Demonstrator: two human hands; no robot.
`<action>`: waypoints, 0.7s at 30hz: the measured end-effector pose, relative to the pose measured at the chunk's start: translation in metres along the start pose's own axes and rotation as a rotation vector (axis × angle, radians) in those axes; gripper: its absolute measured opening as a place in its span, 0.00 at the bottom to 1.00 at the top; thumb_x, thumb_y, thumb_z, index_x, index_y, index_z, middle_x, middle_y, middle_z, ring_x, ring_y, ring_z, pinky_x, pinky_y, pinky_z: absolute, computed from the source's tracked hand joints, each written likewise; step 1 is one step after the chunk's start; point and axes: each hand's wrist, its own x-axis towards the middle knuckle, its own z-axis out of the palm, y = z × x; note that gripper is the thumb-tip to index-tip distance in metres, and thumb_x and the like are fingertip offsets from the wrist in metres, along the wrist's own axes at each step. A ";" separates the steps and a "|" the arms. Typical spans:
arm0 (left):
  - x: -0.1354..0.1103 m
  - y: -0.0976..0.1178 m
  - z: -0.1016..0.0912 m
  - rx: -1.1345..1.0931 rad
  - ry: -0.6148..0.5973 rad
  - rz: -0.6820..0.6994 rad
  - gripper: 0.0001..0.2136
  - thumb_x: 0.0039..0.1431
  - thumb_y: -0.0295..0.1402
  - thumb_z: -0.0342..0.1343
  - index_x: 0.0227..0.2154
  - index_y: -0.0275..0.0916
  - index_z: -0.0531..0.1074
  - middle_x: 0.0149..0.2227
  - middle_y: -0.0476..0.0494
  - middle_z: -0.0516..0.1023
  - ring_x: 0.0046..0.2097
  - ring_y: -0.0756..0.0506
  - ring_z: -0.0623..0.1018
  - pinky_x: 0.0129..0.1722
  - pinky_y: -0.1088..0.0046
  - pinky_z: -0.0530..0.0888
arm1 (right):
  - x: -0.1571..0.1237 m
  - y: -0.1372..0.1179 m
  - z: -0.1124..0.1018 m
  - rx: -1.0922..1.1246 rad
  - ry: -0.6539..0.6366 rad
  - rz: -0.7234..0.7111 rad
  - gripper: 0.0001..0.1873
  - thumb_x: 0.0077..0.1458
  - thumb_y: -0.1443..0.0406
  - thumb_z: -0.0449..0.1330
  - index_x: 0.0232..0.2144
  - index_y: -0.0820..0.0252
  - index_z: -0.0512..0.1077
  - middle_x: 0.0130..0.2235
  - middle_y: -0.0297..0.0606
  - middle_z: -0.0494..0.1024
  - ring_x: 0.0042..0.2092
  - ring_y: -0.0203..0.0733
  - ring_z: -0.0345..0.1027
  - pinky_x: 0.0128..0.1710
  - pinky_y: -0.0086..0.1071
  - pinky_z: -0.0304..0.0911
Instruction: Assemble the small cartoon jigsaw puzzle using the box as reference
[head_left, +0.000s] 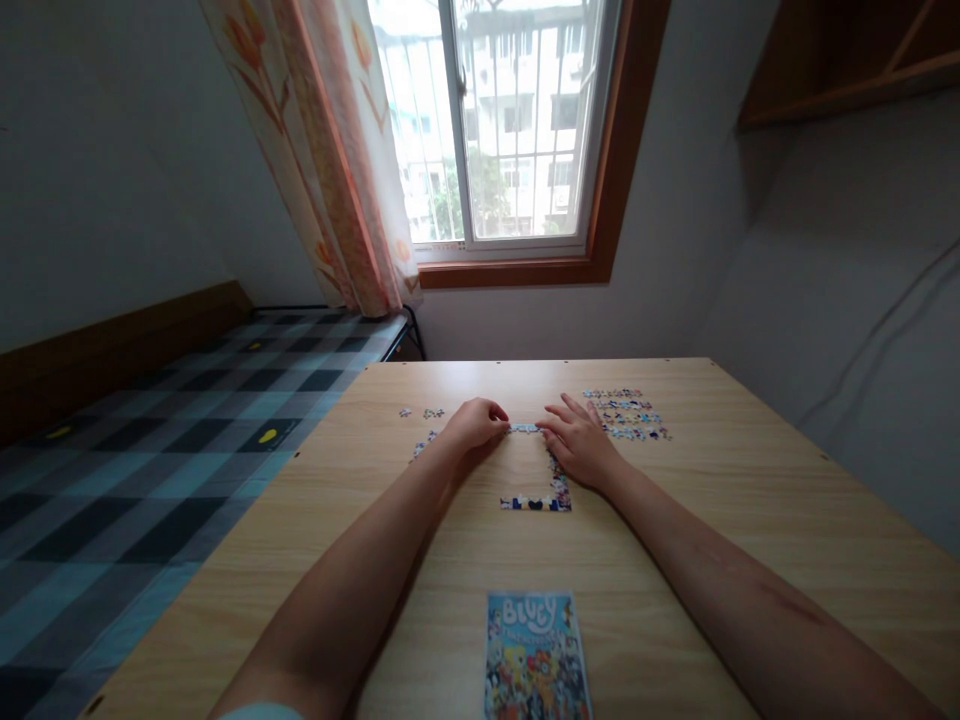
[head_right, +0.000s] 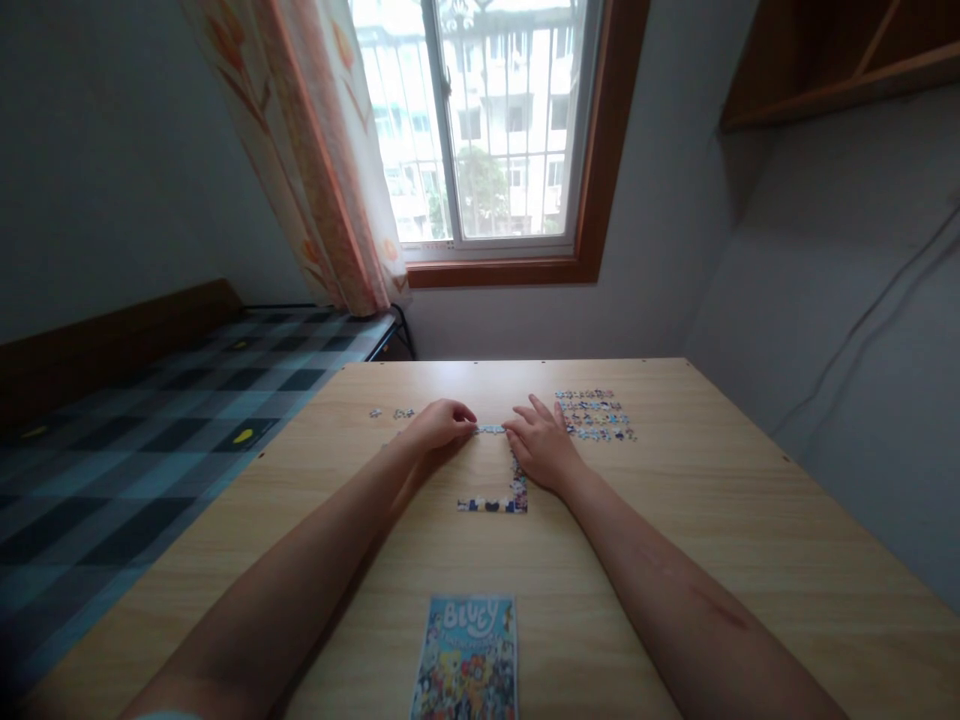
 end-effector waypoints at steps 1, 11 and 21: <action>0.000 -0.001 0.000 0.001 -0.012 0.006 0.11 0.54 0.35 0.63 0.39 0.38 0.83 0.34 0.44 0.84 0.35 0.46 0.78 0.36 0.74 0.71 | 0.000 0.000 0.000 -0.001 -0.005 0.001 0.18 0.68 0.60 0.49 0.50 0.51 0.77 0.62 0.42 0.72 0.70 0.60 0.49 0.65 0.70 0.40; 0.002 -0.002 -0.002 0.056 -0.022 0.036 0.10 0.54 0.32 0.62 0.39 0.41 0.84 0.34 0.46 0.82 0.34 0.47 0.77 0.36 0.75 0.70 | 0.000 0.001 0.003 -0.004 -0.026 -0.002 0.18 0.69 0.59 0.49 0.52 0.50 0.76 0.63 0.42 0.71 0.71 0.59 0.48 0.65 0.71 0.39; -0.001 -0.001 -0.002 0.062 -0.001 0.055 0.11 0.57 0.32 0.61 0.42 0.41 0.84 0.34 0.46 0.83 0.34 0.47 0.77 0.37 0.74 0.70 | 0.000 -0.001 0.000 0.003 -0.078 0.006 0.19 0.69 0.59 0.49 0.52 0.50 0.76 0.64 0.42 0.70 0.71 0.61 0.49 0.65 0.72 0.40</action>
